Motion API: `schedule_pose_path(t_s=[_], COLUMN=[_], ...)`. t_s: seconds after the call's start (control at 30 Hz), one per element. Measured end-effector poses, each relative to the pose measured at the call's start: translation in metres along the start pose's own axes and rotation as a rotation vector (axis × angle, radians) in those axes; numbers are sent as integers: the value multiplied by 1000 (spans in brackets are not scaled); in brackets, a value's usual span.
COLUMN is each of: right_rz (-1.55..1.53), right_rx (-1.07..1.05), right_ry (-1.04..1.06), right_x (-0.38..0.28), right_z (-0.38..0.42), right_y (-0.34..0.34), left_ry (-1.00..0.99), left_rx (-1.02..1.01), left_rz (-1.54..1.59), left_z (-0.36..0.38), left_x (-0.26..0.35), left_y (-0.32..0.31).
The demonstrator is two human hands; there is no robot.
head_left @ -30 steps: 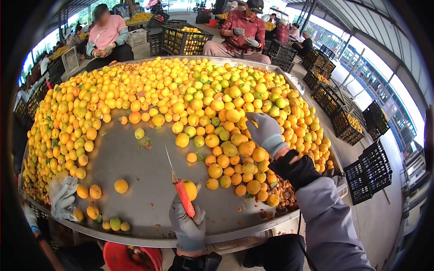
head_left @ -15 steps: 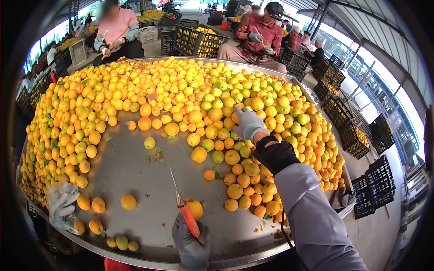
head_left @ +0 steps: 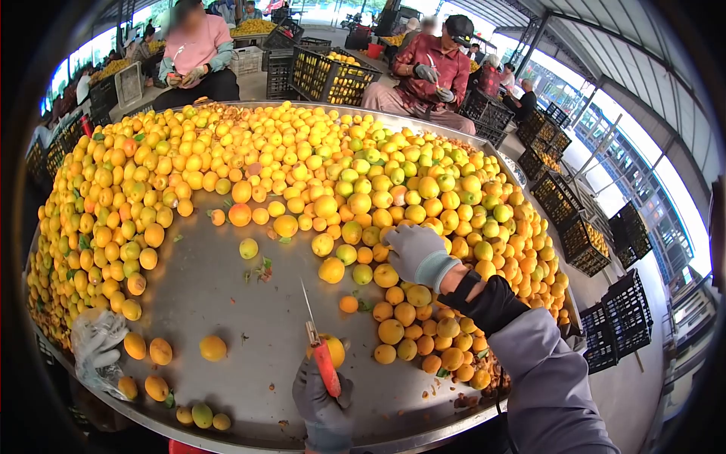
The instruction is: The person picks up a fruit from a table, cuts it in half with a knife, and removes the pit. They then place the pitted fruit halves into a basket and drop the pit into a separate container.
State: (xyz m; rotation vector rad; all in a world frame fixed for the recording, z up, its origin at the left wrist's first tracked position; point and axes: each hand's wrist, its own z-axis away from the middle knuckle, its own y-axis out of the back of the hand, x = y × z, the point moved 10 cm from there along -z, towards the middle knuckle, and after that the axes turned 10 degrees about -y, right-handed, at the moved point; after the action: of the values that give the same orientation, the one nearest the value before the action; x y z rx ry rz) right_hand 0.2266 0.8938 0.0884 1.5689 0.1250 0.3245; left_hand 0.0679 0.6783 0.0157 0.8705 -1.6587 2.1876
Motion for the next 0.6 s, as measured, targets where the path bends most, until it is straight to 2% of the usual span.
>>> schedule_pose_path(t_s=[0.07,0.1,0.17,0.23,0.4,0.47,0.5,0.57,0.6], right_rz=[-37,-132,-215,-174,75,121,118,169,175], right_rx=[31,78,204,262,252,193,192,137,140], right_ry=[26,-97,-306,-453,-391,-412,-407,-423,-434], right_x=[7,24,59,84,78,74,73,70,69], right_z=[0,-7,-19,-33,-68,-83,-89,-98,-102], right_y=[3,10,22,29,22,10,6,-5,-5], left_ry=[22,21,6,-2,6,-117,-120,-12,-14], left_rx=[162,162,3,-14,27,-49,-44,65,71], left_rz=[26,27,10,30,-6,-267,-270,14,9], left_z=[-1,-1,-3,-5,-12,-17,-18,-19,-20], left_x=[1,1,1,-3,-5,2,1,-13,-14], left_y=[5,8,4,10,10,10,13,25,27])
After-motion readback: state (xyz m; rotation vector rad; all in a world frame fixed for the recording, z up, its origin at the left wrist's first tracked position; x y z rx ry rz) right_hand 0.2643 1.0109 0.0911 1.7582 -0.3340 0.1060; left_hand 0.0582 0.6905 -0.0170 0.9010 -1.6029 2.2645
